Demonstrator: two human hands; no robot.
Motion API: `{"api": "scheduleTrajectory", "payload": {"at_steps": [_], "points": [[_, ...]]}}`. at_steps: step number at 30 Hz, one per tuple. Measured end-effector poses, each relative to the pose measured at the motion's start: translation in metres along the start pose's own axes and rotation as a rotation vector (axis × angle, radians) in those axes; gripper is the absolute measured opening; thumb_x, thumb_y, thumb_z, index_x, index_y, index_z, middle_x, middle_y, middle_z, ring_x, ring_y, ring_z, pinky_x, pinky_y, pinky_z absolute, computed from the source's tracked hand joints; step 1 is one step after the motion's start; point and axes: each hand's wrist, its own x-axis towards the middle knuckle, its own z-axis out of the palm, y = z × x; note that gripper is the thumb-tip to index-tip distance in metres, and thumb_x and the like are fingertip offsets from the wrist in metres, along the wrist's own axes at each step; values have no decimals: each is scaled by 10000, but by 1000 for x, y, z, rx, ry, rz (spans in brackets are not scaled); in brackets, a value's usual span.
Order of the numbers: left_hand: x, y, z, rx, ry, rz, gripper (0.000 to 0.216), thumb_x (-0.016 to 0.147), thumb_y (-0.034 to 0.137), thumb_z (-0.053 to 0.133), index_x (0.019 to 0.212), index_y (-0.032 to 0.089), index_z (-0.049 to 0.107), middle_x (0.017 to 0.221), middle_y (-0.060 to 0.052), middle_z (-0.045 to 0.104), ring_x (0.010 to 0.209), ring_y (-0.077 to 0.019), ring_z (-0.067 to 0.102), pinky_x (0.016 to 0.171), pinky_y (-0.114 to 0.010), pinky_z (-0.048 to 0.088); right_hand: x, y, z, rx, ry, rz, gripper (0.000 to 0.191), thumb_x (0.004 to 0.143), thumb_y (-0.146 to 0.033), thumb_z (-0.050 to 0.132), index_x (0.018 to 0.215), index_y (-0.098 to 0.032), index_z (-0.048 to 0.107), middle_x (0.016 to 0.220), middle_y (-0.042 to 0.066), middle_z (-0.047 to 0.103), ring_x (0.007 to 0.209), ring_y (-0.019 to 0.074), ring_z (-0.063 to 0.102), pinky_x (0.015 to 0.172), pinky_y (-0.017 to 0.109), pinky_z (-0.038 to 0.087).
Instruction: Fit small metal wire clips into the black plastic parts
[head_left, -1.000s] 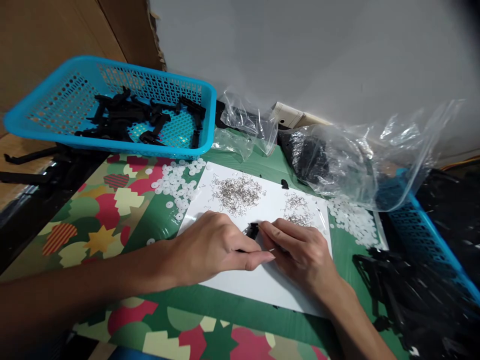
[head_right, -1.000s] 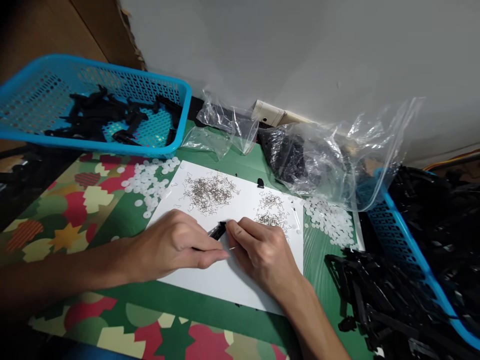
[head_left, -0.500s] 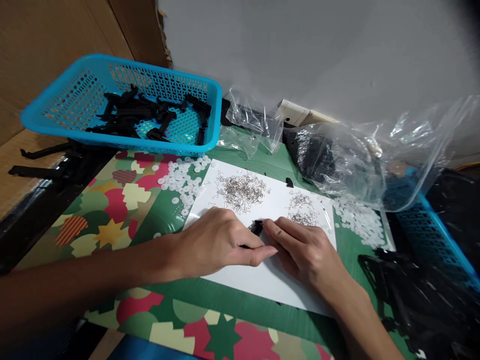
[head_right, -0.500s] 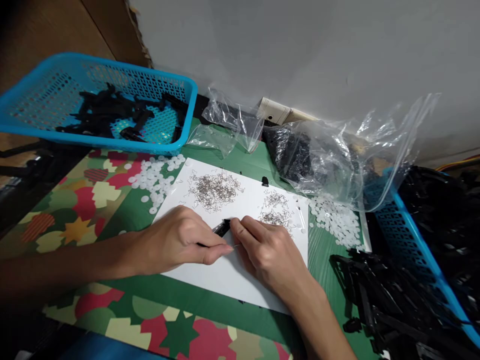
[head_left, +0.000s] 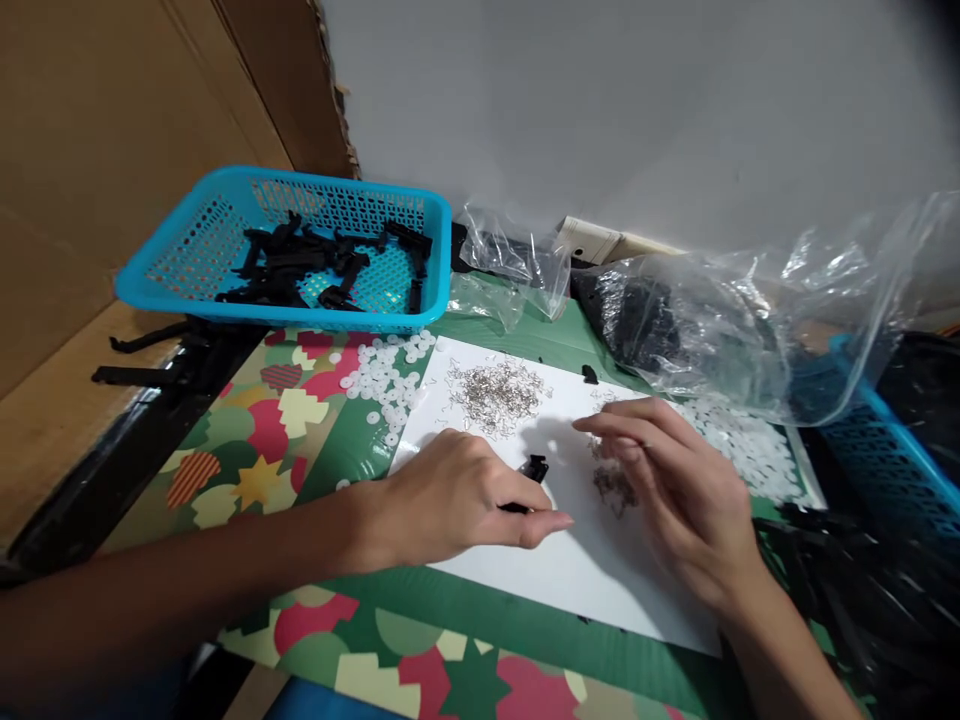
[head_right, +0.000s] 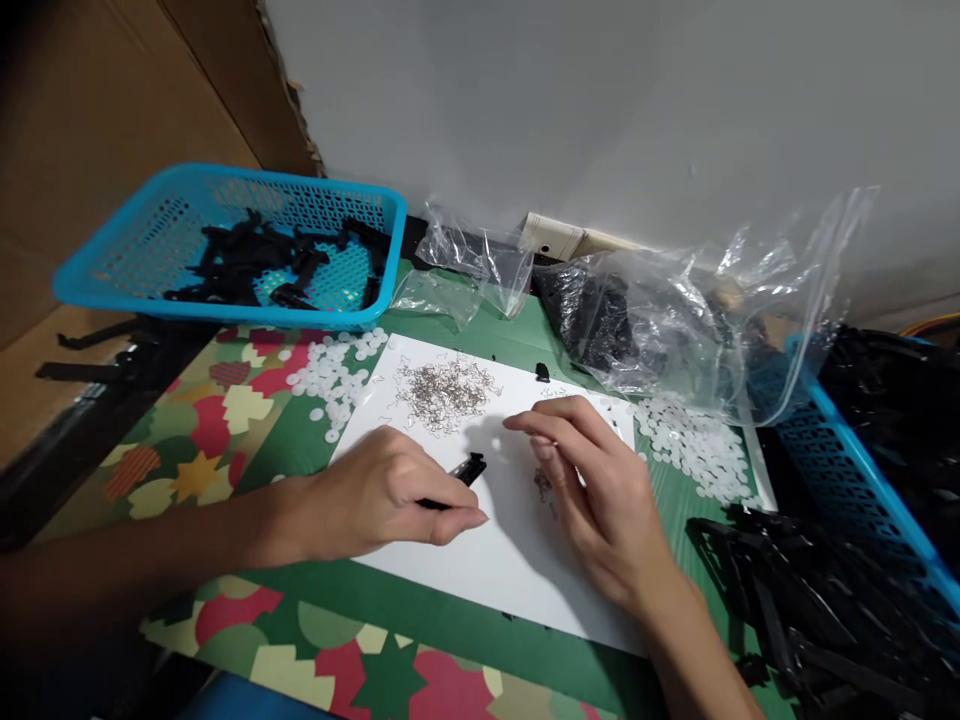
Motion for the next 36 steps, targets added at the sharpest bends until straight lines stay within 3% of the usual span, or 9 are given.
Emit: {"api": "scheduleTrajectory", "payload": {"at_steps": [5, 13, 29, 36], "points": [[0, 1, -1, 56, -11, 26, 466, 1088, 406, 533, 743, 213, 780, 527, 16, 547, 488, -108, 439, 520, -281, 292, 6, -15, 13, 316, 43, 166, 291, 1124, -293, 490, 1074, -268, 775, 1167, 79, 743, 1144, 244, 696, 1000, 427, 550], [0, -3, 3, 66, 14, 67, 478, 1079, 407, 539, 696, 210, 747, 500, 24, 508, 465, -113, 412, 508, -282, 274, 9, -22, 31, 742, 34, 332, 281, 1107, -366, 550, 1114, -235, 799, 1232, 111, 776, 1151, 266, 745, 1030, 477, 620], [-1, -5, 6, 60, 20, 72, 488, 1092, 387, 540, 695, 195, 750, 530, 17, 552, 478, -108, 382, 518, -287, 273, 6, -22, 38, 753, 39, 283, 284, 1101, -340, 563, 952, -212, 768, 1130, 102, 797, 1122, 258, 752, 1036, 460, 591], [-1, -7, 9, 85, 23, 97, 519, 1104, 386, 522, 676, 185, 737, 533, 20, 562, 476, -97, 409, 510, -280, 253, 5, -22, 40, 776, 35, 347, 316, 1117, -342, 529, 910, -228, 738, 1151, 84, 800, 1112, 256, 742, 1013, 448, 570]]}}
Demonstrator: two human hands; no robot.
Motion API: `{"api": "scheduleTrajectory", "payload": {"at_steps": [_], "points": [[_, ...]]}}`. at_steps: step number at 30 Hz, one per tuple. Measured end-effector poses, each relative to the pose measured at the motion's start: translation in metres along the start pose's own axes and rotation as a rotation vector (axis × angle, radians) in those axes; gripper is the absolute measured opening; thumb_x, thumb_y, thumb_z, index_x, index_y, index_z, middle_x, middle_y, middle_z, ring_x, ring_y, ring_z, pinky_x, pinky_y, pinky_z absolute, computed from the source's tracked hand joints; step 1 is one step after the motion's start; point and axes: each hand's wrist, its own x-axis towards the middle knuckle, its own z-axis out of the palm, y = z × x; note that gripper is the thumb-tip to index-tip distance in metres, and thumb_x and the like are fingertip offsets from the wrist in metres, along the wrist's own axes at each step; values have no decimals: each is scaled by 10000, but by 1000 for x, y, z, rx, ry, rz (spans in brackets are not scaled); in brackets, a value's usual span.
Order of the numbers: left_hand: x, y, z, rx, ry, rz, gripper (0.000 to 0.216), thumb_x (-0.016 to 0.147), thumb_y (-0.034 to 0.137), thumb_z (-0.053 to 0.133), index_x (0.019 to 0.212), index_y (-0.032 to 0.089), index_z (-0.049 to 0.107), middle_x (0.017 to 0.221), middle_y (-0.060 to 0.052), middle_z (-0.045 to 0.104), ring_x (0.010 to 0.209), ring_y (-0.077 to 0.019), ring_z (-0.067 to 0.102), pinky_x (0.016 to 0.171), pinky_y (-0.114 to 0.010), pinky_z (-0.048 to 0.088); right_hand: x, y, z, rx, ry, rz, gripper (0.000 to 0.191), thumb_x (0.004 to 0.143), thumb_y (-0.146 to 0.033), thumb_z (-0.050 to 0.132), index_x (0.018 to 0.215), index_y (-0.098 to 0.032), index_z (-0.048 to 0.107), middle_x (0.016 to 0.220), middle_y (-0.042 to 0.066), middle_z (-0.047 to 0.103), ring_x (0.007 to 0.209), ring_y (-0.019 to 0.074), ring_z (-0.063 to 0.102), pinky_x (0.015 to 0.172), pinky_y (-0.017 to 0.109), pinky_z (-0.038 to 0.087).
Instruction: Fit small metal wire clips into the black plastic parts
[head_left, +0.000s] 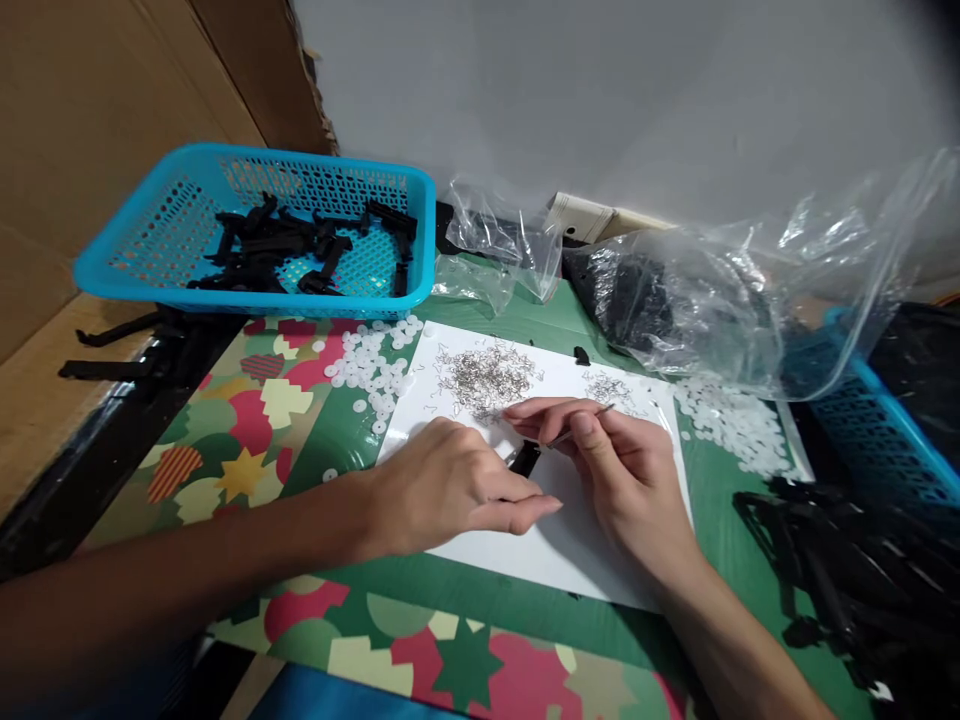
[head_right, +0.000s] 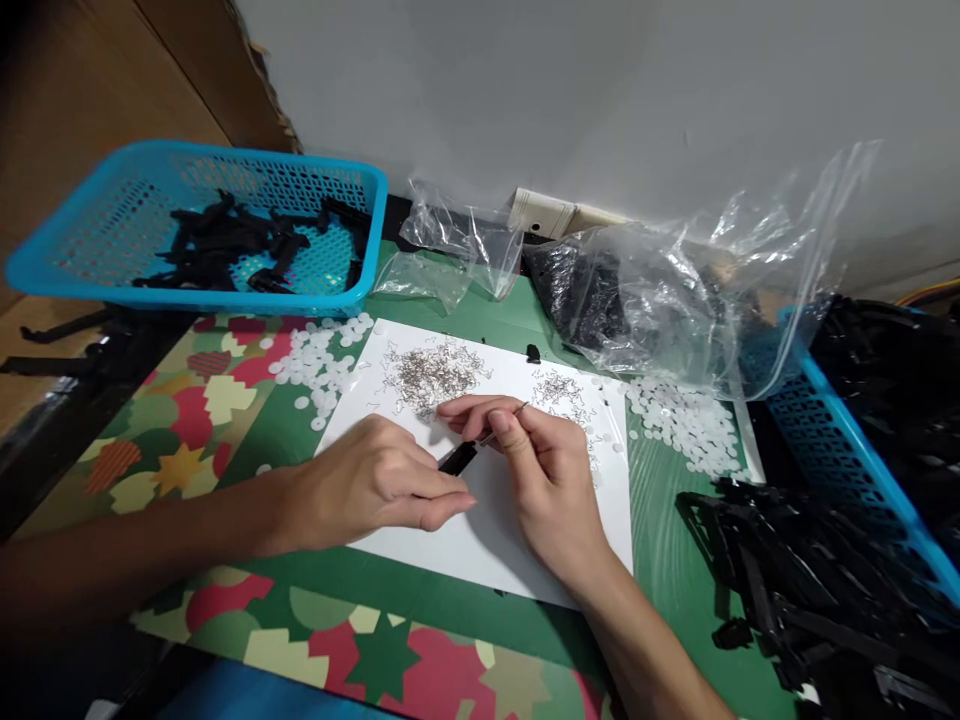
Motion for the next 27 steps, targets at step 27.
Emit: {"api": "scheduleTrajectory", "payload": {"at_steps": [27], "points": [[2, 4, -8, -418, -75, -361, 523, 1067, 443, 577, 623, 173, 641, 463, 60, 551, 460, -57, 521, 519, -208, 351, 1, 4, 3, 62, 43, -22, 332, 1115, -336, 530, 849, -225, 694, 1172, 86, 799, 1145, 268, 736, 1057, 501, 558]]}}
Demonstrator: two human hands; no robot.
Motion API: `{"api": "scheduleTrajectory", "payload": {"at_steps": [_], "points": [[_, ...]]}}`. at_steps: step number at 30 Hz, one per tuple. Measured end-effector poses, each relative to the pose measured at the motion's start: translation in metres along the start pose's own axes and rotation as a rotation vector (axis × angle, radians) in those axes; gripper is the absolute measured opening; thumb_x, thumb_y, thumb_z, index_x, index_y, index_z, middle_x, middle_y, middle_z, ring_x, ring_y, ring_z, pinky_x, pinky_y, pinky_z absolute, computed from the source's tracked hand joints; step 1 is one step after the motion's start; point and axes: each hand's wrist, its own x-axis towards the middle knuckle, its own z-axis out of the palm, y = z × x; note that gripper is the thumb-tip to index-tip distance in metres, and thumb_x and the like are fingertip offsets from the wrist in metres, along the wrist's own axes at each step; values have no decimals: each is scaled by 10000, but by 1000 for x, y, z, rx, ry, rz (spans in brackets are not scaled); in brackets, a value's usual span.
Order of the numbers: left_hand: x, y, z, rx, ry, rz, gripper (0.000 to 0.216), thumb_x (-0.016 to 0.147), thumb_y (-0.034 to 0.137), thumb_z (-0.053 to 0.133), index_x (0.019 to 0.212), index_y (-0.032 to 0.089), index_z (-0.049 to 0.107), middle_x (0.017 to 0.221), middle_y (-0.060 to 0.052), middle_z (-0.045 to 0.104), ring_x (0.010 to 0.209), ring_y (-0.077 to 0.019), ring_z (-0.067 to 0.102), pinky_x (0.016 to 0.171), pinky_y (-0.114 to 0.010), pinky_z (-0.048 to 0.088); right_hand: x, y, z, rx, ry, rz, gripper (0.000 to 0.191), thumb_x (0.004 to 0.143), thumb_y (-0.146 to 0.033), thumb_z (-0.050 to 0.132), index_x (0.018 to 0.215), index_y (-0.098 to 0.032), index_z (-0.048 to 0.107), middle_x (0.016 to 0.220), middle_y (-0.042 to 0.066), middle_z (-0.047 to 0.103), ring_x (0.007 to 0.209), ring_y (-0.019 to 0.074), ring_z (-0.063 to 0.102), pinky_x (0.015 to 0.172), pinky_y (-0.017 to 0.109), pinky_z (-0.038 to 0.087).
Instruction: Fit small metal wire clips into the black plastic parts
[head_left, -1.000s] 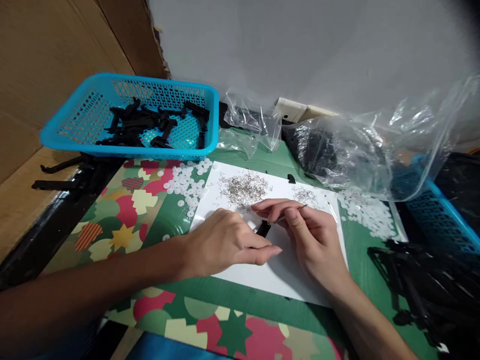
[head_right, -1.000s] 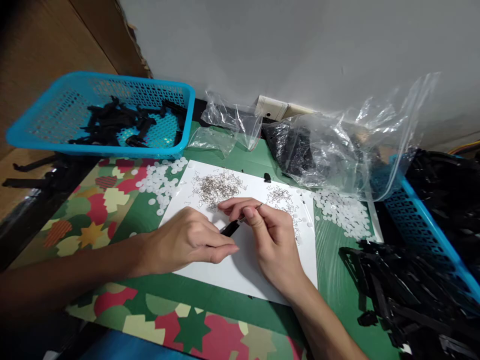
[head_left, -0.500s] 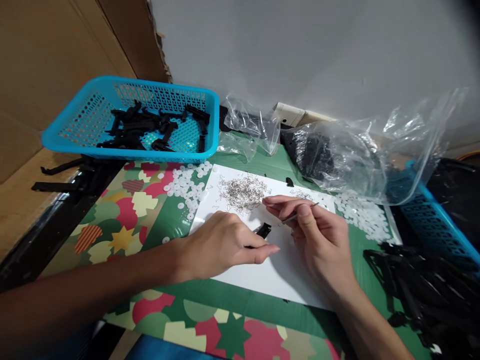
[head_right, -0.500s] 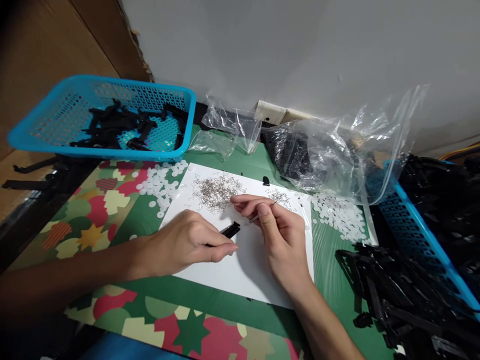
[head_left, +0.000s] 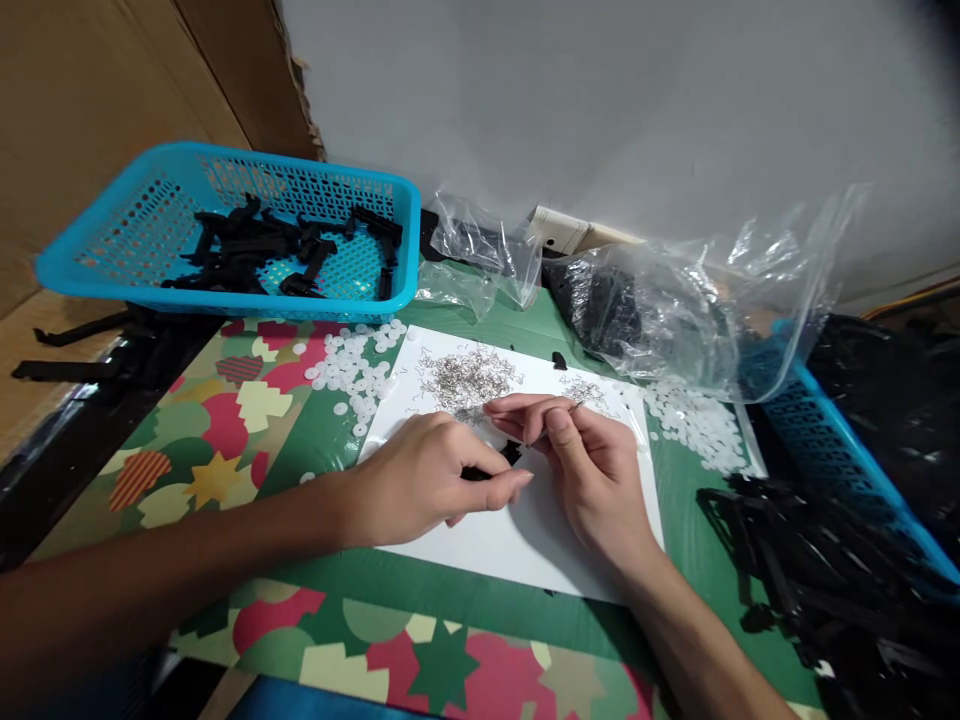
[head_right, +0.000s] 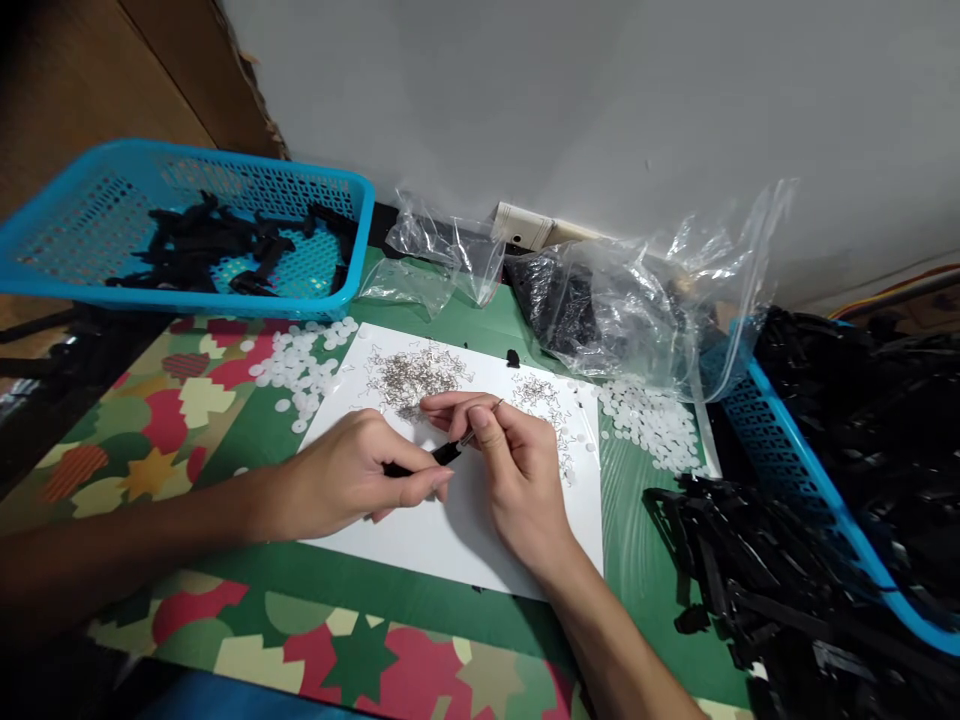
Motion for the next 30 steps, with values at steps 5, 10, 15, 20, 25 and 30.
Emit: {"api": "scheduleTrajectory", "payload": {"at_steps": [5, 10, 15, 20, 25, 30], "points": [[-1, -2, 1, 69, 14, 31, 512, 1075, 438, 563, 641, 179, 641, 484, 58, 577, 473, -65, 539, 547, -211, 373, 1, 0, 1, 33, 9, 3, 343, 1111, -349, 533, 814, -229, 655, 1156, 84, 801, 1123, 260, 743, 1041, 492, 583], [-1, -5, 3, 84, 20, 30, 497, 1098, 471, 521, 735, 197, 723, 527, 51, 638, 493, -70, 597, 586, -208, 411, 1, -1, 1, 44, 22, 8, 351, 1120, -346, 511, 805, -228, 614, 1158, 80, 796, 1137, 248, 738, 1042, 471, 589], [-1, -4, 3, 49, 28, 21, 491, 1115, 496, 479, 831, 209, 758, 520, 59, 635, 496, -70, 608, 601, -197, 429, 1, -4, 2, -24, 18, -21, 349, 1121, -331, 505, 802, -227, 599, 1131, 71, 791, 1119, 250, 743, 1022, 478, 593], [-1, -5, 4, 62, 27, 32, 530, 1123, 486, 465, 734, 192, 672, 537, 53, 641, 501, -75, 590, 619, -216, 426, 2, -5, 2, -59, 19, -19, 346, 1125, -325, 490, 808, -234, 596, 1111, 73, 794, 1120, 268, 742, 991, 496, 593], [-1, -8, 6, 102, 33, 60, 551, 1123, 466, 472, 673, 185, 623, 532, 48, 617, 506, -78, 567, 623, -228, 410, 2, -3, 2, -82, 9, -36, 351, 1128, -310, 480, 806, -236, 600, 1073, 69, 798, 1096, 266, 744, 946, 477, 586], [-1, -8, 5, 58, 23, 58, 550, 1117, 456, 494, 662, 179, 632, 524, 43, 604, 508, -77, 562, 614, -228, 403, 2, -1, 3, -84, -2, -43, 336, 1128, -290, 479, 820, -236, 603, 1092, 66, 796, 1090, 261, 743, 951, 474, 573]]}}
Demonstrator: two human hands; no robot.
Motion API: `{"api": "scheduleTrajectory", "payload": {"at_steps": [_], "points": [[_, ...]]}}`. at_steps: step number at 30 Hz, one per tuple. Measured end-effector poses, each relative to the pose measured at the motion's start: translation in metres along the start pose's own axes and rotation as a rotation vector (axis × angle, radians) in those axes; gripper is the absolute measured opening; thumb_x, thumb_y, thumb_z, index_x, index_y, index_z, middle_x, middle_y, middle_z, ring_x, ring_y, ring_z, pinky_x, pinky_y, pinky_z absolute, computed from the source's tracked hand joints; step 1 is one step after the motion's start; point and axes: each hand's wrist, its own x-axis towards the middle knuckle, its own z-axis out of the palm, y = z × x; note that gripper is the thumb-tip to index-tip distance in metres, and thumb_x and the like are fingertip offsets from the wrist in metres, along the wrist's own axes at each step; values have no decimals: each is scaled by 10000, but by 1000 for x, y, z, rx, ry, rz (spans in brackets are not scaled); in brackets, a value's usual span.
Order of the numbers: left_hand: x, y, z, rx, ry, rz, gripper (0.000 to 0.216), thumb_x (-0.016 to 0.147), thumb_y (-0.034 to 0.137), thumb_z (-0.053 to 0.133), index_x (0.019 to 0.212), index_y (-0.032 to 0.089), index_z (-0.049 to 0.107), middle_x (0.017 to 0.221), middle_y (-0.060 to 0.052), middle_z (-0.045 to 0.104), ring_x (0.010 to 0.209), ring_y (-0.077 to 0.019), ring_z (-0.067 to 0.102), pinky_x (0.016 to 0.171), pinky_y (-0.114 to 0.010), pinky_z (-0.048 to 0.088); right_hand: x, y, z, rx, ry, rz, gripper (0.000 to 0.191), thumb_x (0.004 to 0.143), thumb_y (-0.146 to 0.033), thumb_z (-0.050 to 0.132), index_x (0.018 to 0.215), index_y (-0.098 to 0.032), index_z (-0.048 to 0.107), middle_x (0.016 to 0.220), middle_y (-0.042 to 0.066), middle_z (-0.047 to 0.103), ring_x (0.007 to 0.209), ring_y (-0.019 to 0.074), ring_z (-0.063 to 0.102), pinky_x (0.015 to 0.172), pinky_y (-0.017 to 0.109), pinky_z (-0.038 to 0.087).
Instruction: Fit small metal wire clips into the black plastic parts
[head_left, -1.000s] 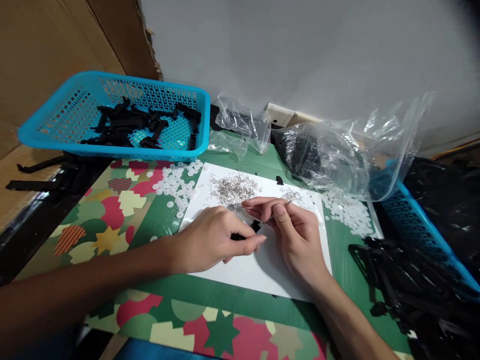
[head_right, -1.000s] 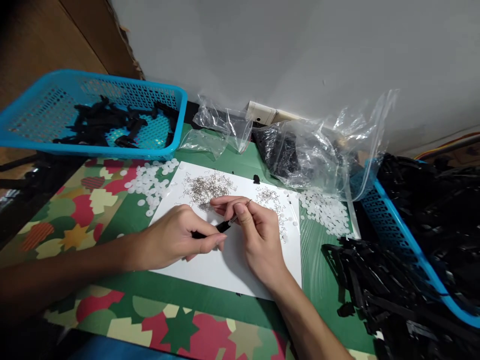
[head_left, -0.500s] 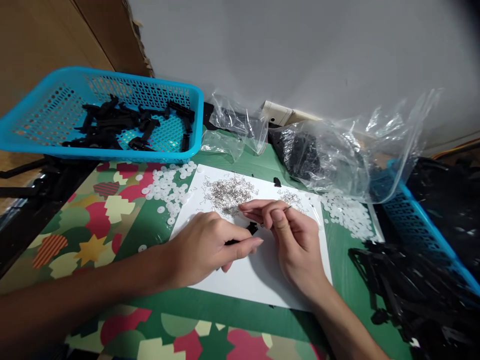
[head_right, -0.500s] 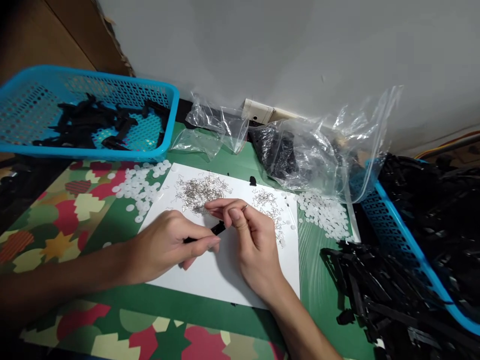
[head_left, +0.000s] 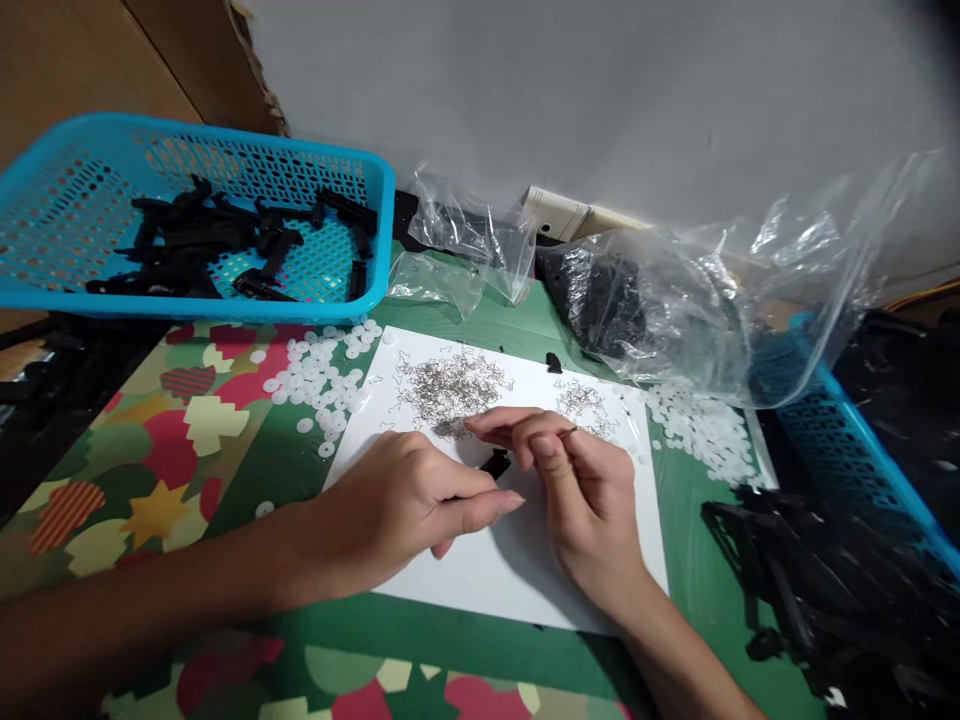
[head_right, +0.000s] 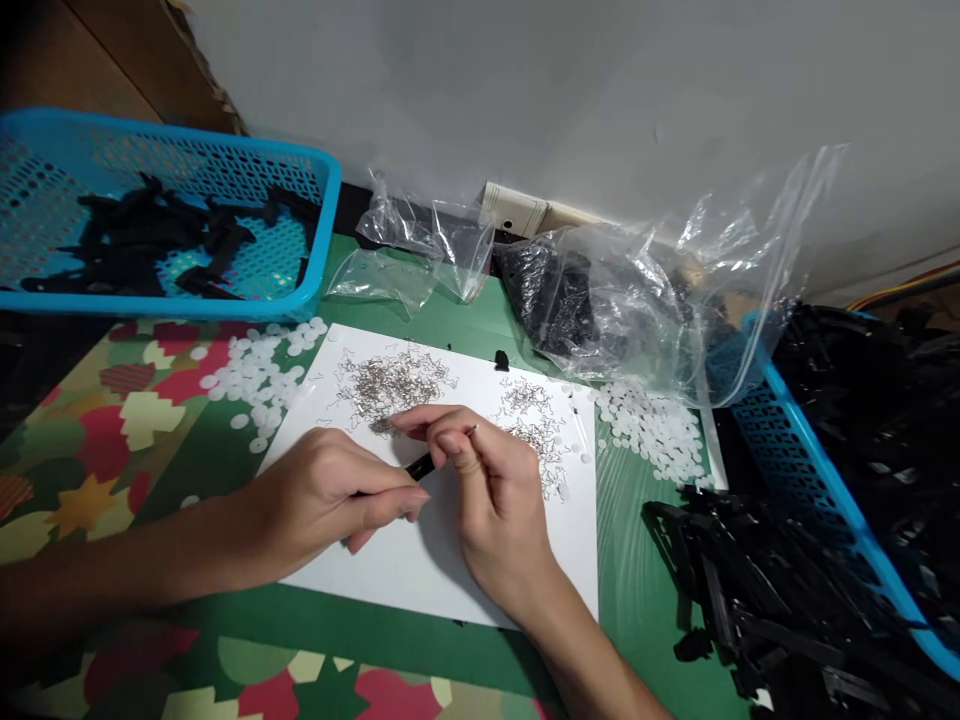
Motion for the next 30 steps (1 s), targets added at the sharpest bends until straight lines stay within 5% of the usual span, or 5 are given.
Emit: {"api": "scheduleTrajectory", "payload": {"at_steps": [17, 30], "points": [[2, 3, -2, 17, 0, 39, 587, 1099, 462, 518, 607, 158, 616, 571, 46, 352, 553, -95, 264, 546, -295, 239, -1, 0, 3, 98, 113, -30, 335, 1118, -318, 512, 804, -239, 601, 1038, 57, 802, 1047, 255, 755, 955, 476, 599], [2, 2, -3, -2, -5, 42, 567, 1108, 468, 511, 675, 157, 704, 530, 39, 454, 501, -75, 404, 533, -268, 303, 2, 3, 1, 154, 37, 67, 342, 1107, -359, 537, 794, -235, 596, 1073, 72, 816, 997, 235, 757, 957, 456, 616]]}}
